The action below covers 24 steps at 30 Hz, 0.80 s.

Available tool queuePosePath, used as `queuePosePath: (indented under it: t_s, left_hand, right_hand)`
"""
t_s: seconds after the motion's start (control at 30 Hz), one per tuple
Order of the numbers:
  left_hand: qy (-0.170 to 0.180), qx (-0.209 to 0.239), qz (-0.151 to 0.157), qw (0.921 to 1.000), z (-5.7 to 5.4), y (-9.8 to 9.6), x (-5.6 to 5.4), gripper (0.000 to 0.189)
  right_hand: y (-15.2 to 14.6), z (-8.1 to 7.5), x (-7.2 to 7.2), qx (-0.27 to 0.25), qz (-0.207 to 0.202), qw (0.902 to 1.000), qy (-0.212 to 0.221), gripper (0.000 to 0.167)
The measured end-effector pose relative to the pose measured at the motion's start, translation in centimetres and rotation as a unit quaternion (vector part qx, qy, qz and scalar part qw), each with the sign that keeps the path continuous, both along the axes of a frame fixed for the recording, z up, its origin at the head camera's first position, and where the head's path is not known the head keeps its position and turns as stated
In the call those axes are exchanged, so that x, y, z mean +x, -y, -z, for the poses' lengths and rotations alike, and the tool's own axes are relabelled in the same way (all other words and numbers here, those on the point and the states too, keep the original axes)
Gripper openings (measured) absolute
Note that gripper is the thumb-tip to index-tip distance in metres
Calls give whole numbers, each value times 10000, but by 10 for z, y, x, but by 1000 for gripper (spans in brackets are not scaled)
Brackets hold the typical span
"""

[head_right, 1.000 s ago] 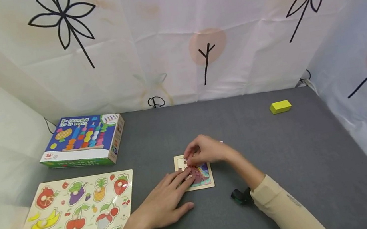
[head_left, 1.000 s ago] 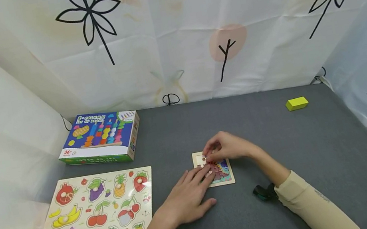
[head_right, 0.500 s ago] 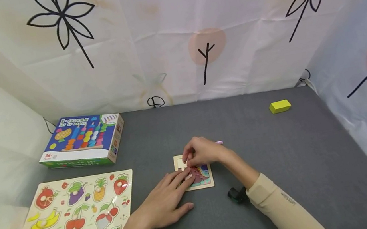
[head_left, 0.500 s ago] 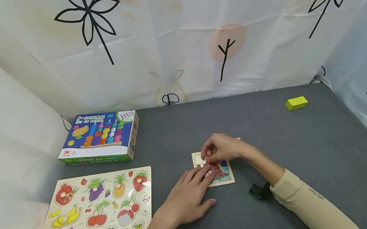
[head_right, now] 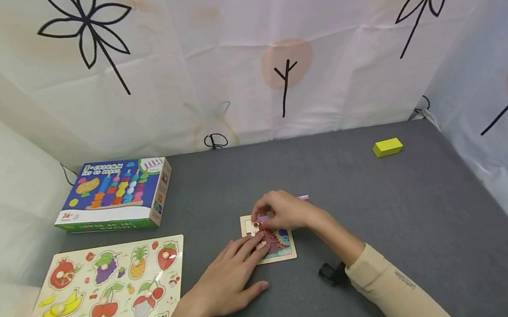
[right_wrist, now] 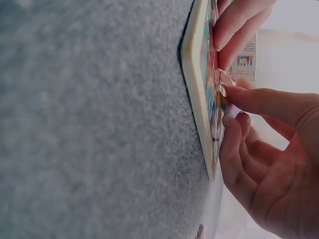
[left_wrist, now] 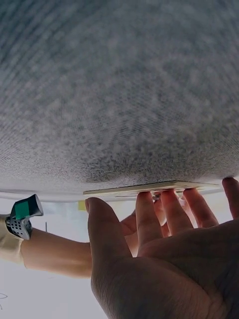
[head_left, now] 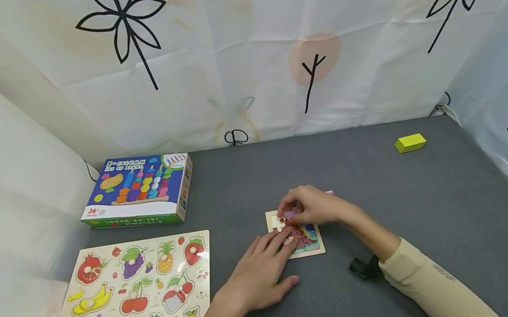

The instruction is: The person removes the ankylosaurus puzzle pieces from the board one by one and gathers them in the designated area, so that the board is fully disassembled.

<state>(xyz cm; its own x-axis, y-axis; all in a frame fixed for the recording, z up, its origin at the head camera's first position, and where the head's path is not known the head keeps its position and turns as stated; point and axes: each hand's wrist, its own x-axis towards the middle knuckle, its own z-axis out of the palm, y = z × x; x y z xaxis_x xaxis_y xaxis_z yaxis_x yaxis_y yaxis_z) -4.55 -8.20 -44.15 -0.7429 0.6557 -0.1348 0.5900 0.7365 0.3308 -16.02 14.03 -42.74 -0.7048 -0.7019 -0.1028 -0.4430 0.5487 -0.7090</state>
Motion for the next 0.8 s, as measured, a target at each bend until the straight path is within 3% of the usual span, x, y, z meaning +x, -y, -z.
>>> queuePosePath:
  t_s: [0.3, 0.8]
  left_hand:
    - [44, 62, 6, 10000, -3, 1, 1, 73]
    - [64, -52, -59, 9999, 1, -1, 1, 73]
  right_hand:
    - [-6, 0, 2, -182, 134, 9997, -31, 13]
    - [-38, -7, 0, -982, 348, 9905, 901, 21]
